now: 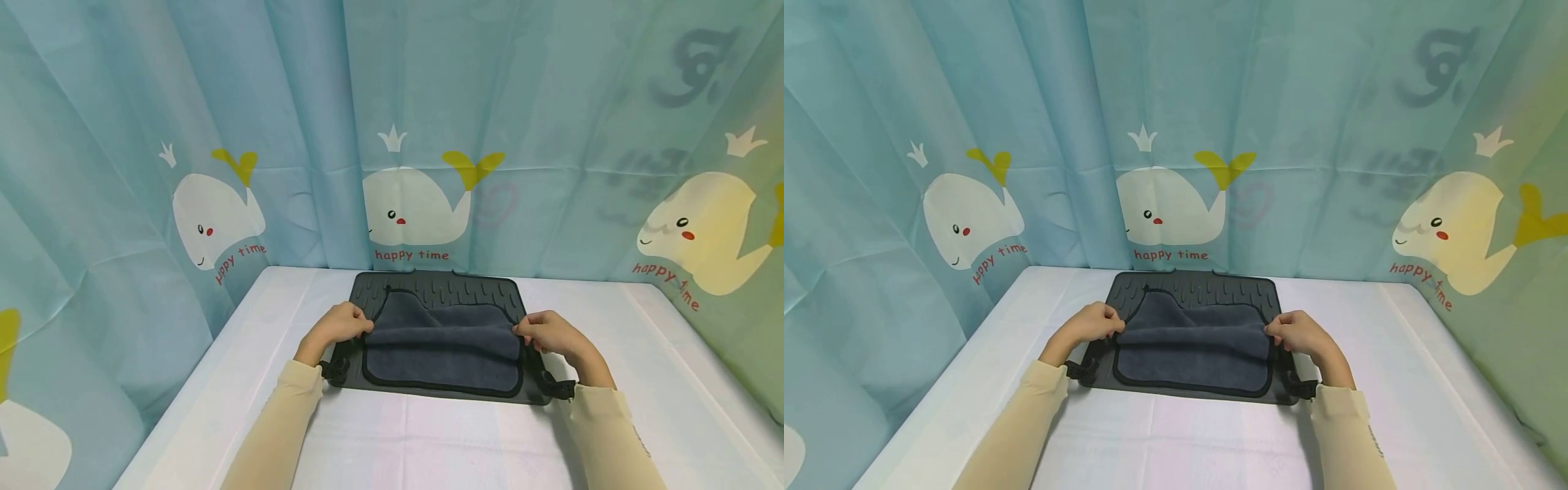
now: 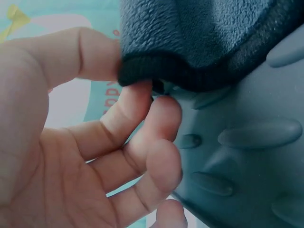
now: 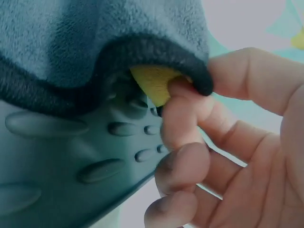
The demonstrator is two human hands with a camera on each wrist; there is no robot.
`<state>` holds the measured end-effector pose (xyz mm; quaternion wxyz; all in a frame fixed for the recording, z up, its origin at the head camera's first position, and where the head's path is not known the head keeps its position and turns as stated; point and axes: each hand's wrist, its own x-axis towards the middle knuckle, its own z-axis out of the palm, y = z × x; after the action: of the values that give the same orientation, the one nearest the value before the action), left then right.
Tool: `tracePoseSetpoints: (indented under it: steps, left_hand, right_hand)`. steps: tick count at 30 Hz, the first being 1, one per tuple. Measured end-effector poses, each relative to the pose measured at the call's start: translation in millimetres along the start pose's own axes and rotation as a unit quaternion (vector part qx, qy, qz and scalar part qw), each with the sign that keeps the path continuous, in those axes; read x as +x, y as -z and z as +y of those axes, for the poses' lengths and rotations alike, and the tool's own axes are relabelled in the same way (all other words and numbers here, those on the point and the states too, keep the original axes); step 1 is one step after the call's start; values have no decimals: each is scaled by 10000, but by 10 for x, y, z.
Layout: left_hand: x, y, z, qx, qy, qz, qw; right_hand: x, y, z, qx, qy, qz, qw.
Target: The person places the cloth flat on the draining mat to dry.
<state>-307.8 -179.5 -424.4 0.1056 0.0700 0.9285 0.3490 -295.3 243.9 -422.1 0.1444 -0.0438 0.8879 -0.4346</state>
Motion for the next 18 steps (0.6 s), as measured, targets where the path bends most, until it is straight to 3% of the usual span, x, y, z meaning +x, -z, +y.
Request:
tracePoseSetpoints:
  steps: [12,18]
  left_hand:
    - [25,-114,27,202,140,343,9991]
    - [29,-172,63,312,201,607,9975]
  right_hand:
    - [25,-73,58,-14,-283,280,9992]
    - [64,-136,61,-6,-196,379,9991]
